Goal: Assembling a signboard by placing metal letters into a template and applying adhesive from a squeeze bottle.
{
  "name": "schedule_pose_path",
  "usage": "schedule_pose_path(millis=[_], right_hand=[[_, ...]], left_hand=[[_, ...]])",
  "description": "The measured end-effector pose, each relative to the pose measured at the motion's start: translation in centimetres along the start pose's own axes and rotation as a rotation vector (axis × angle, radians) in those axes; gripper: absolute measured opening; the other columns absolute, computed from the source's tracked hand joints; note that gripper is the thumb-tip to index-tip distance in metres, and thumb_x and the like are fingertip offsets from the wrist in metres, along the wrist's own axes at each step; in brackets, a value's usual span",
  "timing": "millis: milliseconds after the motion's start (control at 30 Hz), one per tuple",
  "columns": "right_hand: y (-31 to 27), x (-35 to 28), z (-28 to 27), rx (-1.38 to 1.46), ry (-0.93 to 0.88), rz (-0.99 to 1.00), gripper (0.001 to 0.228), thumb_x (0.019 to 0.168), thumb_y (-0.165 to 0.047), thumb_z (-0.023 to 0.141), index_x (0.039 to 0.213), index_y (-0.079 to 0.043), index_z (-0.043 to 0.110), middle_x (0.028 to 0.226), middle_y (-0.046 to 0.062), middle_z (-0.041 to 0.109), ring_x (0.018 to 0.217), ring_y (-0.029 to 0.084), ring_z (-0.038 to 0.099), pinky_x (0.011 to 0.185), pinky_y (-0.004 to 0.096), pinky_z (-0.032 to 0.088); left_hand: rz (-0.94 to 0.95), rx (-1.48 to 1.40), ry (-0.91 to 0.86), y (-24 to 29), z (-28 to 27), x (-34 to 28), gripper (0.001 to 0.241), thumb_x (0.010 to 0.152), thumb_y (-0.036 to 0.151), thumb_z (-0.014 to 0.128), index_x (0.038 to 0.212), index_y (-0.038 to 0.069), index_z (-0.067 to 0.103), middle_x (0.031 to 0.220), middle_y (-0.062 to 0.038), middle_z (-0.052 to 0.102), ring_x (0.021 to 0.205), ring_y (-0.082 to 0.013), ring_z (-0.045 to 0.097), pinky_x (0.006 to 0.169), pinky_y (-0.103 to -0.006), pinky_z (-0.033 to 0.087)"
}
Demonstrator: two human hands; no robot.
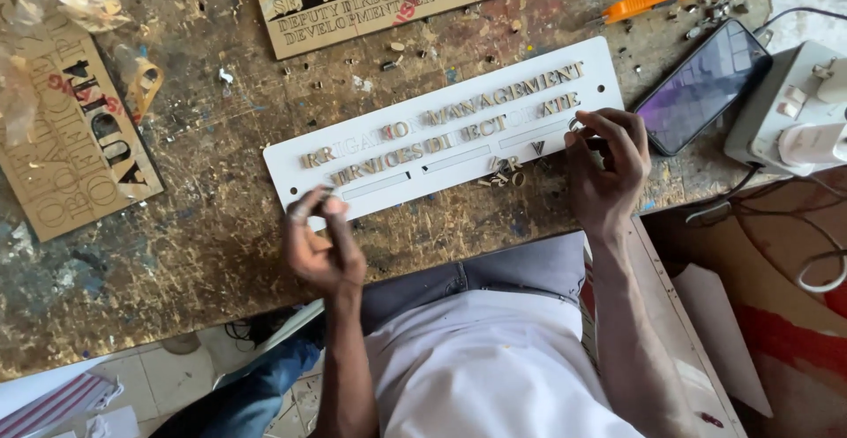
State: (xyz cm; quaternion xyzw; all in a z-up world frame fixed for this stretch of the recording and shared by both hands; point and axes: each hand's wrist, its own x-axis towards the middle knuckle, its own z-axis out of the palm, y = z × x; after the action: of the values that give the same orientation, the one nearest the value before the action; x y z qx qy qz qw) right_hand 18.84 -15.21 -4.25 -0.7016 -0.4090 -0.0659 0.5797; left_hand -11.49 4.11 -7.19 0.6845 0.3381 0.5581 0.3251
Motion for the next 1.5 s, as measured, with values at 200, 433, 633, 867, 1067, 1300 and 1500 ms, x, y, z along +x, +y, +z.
schedule_pose_path(millis=[200, 433, 633, 867, 1067, 1300, 1500], right_hand=[[-0.5, -0.1, -0.2, 0.063, 0.006, 0.041, 0.026, 0.110, 0.014, 0.078, 0.136, 0.011, 0.072, 0.120, 0.024, 0.064, 0.095, 0.033, 0.073, 0.080, 0.043, 0.065], [-0.4, 0.1, -0.7, 0.070, -0.081, -0.003, 0.026, 0.108, 0.008, 0.083, 0.132, 0.012, 0.074, 0.118, 0.025, 0.068, 0.092, 0.036, 0.077, 0.082, 0.048, 0.066], [-0.3, 0.3, -0.5, 0.073, -0.076, 0.021, 0.025, 0.109, 0.004, 0.085, 0.130, 0.011, 0.074, 0.118, 0.025, 0.070, 0.091, 0.036, 0.077, 0.087, 0.048, 0.065], [-0.8, 0.3, -0.7, 0.064, -0.116, 0.058, 0.024, 0.111, 0.002, 0.083, 0.133, 0.010, 0.076, 0.117, 0.023, 0.072, 0.095, 0.035, 0.077, 0.087, 0.047, 0.063], [-0.9, 0.5, -0.6, 0.053, -0.153, 0.052, 0.022, 0.112, 0.001, 0.085, 0.132, 0.009, 0.078, 0.116, 0.023, 0.073, 0.096, 0.035, 0.077, 0.088, 0.046, 0.063], [-0.7, 0.4, -0.6, 0.065, -0.148, 0.046, 0.022, 0.112, 0.002, 0.085, 0.132, 0.009, 0.078, 0.117, 0.023, 0.073, 0.097, 0.034, 0.077, 0.091, 0.046, 0.062], [-0.6, 0.4, -0.9, 0.061, -0.147, 0.005, 0.023, 0.115, 0.002, 0.081, 0.137, 0.010, 0.078, 0.119, 0.026, 0.067, 0.102, 0.036, 0.074, 0.091, 0.047, 0.061]], left_hand=[[0.022, 0.035, -0.146, 1.6, 1.6, -2.2, 0.018, 0.107, 0.006, 0.079, 0.123, -0.003, 0.080, 0.089, -0.010, 0.076, 0.070, -0.0189, 0.076, 0.067, -0.0300, 0.059], [-0.012, 0.093, -0.167, 4.4, 1.9, -0.2, 0.019, 0.112, 0.007, 0.076, 0.127, -0.003, 0.080, 0.085, -0.011, 0.073, 0.066, -0.0201, 0.069, 0.066, -0.0335, 0.057], [0.065, 0.166, -0.255, 4.3, 2.1, 0.0, 0.019, 0.108, 0.010, 0.081, 0.125, 0.001, 0.083, 0.080, -0.009, 0.073, 0.062, -0.0186, 0.064, 0.063, -0.0325, 0.057], [0.137, 0.171, -0.362, 4.2, 2.2, 0.0, 0.021, 0.108, 0.013, 0.082, 0.126, 0.004, 0.084, 0.079, -0.006, 0.077, 0.067, -0.0173, 0.069, 0.067, -0.0308, 0.060], [0.136, 0.109, -0.408, 3.7, 2.3, 0.1, 0.021, 0.109, 0.015, 0.079, 0.127, 0.003, 0.082, 0.080, -0.008, 0.077, 0.068, -0.0189, 0.069, 0.067, -0.0328, 0.061], [0.212, 0.200, -0.504, 4.9, 2.5, 0.6, 0.022, 0.112, 0.018, 0.076, 0.128, 0.004, 0.082, 0.082, -0.010, 0.080, 0.067, -0.0206, 0.073, 0.069, -0.0353, 0.063], [0.153, 0.172, -0.551, 6.4, 2.4, 1.4, 0.026, 0.113, 0.022, 0.075, 0.129, 0.003, 0.081, 0.081, -0.012, 0.079, 0.067, -0.0227, 0.073, 0.069, -0.0374, 0.063]])
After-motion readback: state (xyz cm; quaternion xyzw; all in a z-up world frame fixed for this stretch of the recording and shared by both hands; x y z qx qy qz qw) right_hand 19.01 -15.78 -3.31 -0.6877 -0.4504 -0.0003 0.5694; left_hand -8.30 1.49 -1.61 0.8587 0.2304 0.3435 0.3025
